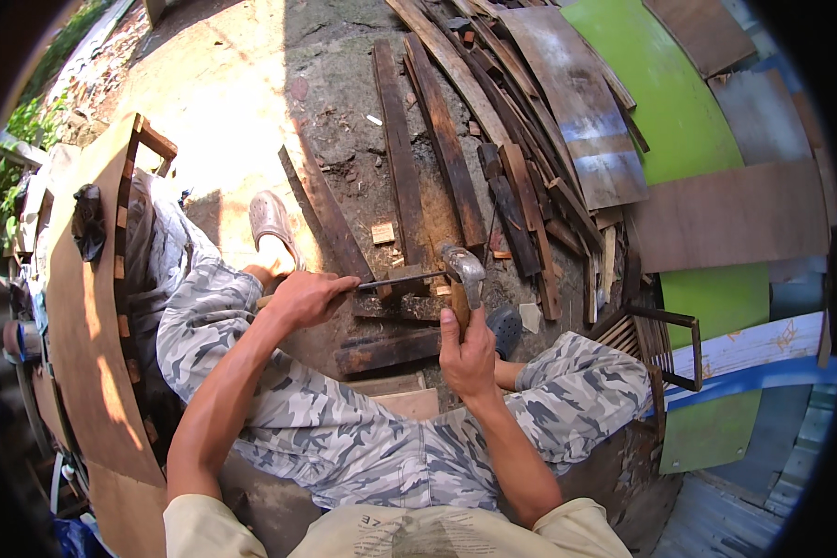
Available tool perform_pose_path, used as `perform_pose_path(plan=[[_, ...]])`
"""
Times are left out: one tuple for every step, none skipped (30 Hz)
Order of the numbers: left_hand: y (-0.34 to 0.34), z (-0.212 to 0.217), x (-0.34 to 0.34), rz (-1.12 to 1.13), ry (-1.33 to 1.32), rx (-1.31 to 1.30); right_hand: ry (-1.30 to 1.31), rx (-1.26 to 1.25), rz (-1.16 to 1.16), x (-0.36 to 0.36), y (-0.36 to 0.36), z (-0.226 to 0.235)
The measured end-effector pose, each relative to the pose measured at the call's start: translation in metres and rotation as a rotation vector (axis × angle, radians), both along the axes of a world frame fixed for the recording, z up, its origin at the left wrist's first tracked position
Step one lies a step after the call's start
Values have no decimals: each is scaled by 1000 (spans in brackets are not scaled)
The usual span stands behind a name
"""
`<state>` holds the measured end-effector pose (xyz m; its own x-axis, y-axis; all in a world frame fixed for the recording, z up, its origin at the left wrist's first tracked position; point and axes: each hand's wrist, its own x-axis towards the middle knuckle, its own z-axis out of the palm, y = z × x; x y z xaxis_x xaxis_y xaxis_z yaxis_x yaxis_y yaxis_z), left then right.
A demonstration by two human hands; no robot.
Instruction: The person sits on the ground and uses a knife to carve and shape a small block of wood. They repeatedly pare the edges and occasionally inspect the piece before continuing to carve.
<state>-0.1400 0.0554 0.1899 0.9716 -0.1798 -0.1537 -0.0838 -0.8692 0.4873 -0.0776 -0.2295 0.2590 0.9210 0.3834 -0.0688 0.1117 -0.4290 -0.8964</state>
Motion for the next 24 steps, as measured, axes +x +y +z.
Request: perform_pose_path(plan=[[-2, 2, 1, 0, 0, -1, 23, -56, 27, -3, -1, -13], [-3, 3, 2, 0, -1, -2, 47, -112, 54, -4, -3, -28], [-2, 3, 2, 5, 9, 1, 72, -166, 85, -4, -1, -36], [-1, 4, 2, 10, 18, 5, 165, -304, 148, -2, -4, -41], [-1, 4, 3, 13, 27, 8, 164, -291, 137, -4, -8, -43], [3, 2, 1, 14, 19, -5, 164, -274, 132, -8, -7, -38], [5, -1, 0, 13, 10, -21, 165, -260, 124, -9, -6, -29], [7, -3, -2, 12, 1, -37, 108, -203, 107, -8, -3, -18], [4, -3, -3, 10, 22, -36, 60, -152, 87, -8, -2, -3], [3, 1, -1, 5, 36, -31, 5, -97, 64, -7, 1, 10], [2, 3, 0, 1, 51, -26, -11, -62, 52, -5, 3, 19], [2, 3, 0, 1, 54, -26, -29, -28, 38, -4, 5, 28], [2, 3, 0, 1, 58, -25, -47, 7, 25, -3, 6, 31], [2, 3, 0, 2, 63, -24, -99, 27, 16, -4, 7, 26], [2, 3, 1, 2, 64, -19, -105, 31, 13, -6, 9, 18], [2, 3, 3, 1, 61, -15, -115, 35, 10, -7, 11, 7], [2, 3, 5, 0, 58, -11, -125, 39, 7, -7, 12, -7], [1, 4, 6, -11, 38, -26, -36, -121, 47, -6, 9, -31], [1, 4, 5, -17, 21, -40, 149, -320, 151, 1, 10, -36], [2, 4, 4, -23, 2, -54, 152, -326, 149, 3, 8, -37], [0, 6, 5, -24, 14, -41, 158, -331, 145, 4, 8, -36], [-3, 11, 5, -19, 31, -29, 97, -268, 116, 5, 9, -27], [-5, 13, 4, -15, 49, -18, 35, -204, 87, 5, 9, -14], [-4, 13, 3, -9, 32, -25, -27, -138, 58, 4, 10, 2]])
